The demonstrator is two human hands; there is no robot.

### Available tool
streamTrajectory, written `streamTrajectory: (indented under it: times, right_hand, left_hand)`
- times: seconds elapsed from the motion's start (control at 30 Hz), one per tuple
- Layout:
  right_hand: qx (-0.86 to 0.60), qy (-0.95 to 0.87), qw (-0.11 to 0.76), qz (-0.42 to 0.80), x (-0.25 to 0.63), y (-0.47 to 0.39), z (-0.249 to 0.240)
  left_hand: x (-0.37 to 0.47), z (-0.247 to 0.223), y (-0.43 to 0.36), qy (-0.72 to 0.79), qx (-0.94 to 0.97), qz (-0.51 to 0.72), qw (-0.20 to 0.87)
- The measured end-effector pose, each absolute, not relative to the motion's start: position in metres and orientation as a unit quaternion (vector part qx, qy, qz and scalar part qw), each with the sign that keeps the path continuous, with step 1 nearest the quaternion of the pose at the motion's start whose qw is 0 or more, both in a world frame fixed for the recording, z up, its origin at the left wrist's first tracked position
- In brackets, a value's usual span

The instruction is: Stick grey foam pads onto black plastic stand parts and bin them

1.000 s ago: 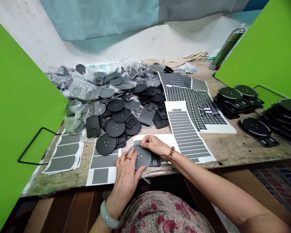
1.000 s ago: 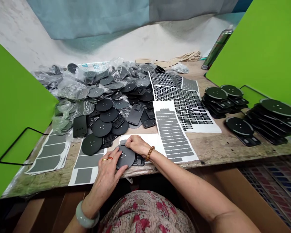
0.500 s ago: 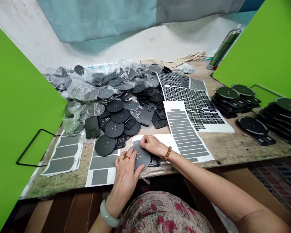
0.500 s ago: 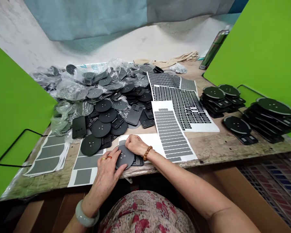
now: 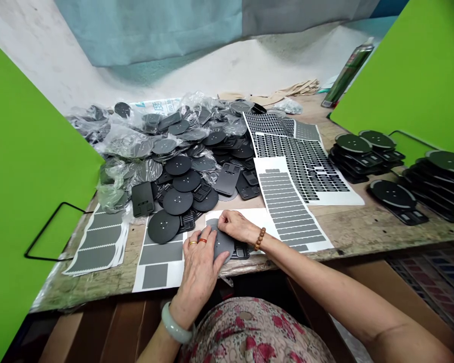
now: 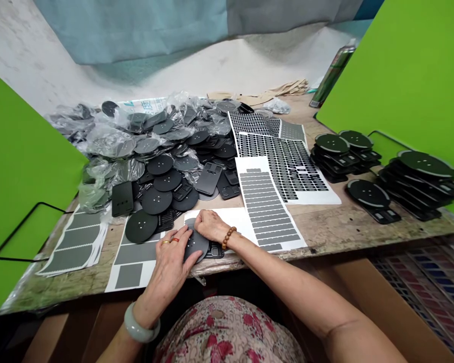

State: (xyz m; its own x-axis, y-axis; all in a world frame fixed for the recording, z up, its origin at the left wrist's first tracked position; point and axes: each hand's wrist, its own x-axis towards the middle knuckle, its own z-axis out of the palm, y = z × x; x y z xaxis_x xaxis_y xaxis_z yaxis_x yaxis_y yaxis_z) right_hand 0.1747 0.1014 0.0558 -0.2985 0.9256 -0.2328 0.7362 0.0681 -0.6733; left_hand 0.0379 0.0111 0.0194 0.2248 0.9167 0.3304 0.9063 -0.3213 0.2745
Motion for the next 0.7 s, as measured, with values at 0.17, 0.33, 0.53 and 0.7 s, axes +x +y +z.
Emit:
streamTrajectory:
  times: [0.17,0.33,0.53,0.7]
  right_hand:
    - [-0.580,-0.724,0.122,0.351,0.175,0.103,0.056]
    - [-0.578,-0.724,0.126,0.354,0.176,0.105,0.056]
    - [-0.564,-0.708,0.139,0.401,0.180,0.107,0.055]
    - [-0.532,-0.672,0.158,0.490,0.185,0.111,0.043]
  left_hand:
    - [0.037,0.017,0.013,0.578,0.786,0.221,0.005]
    - [0.036,0.015,0.014,0.574,0.788,0.221,0.002]
    - [0.036,0.014,0.014,0.575,0.789,0.219,0.008]
    - [0.036,0.014,0.013,0.577,0.788,0.216,0.006]
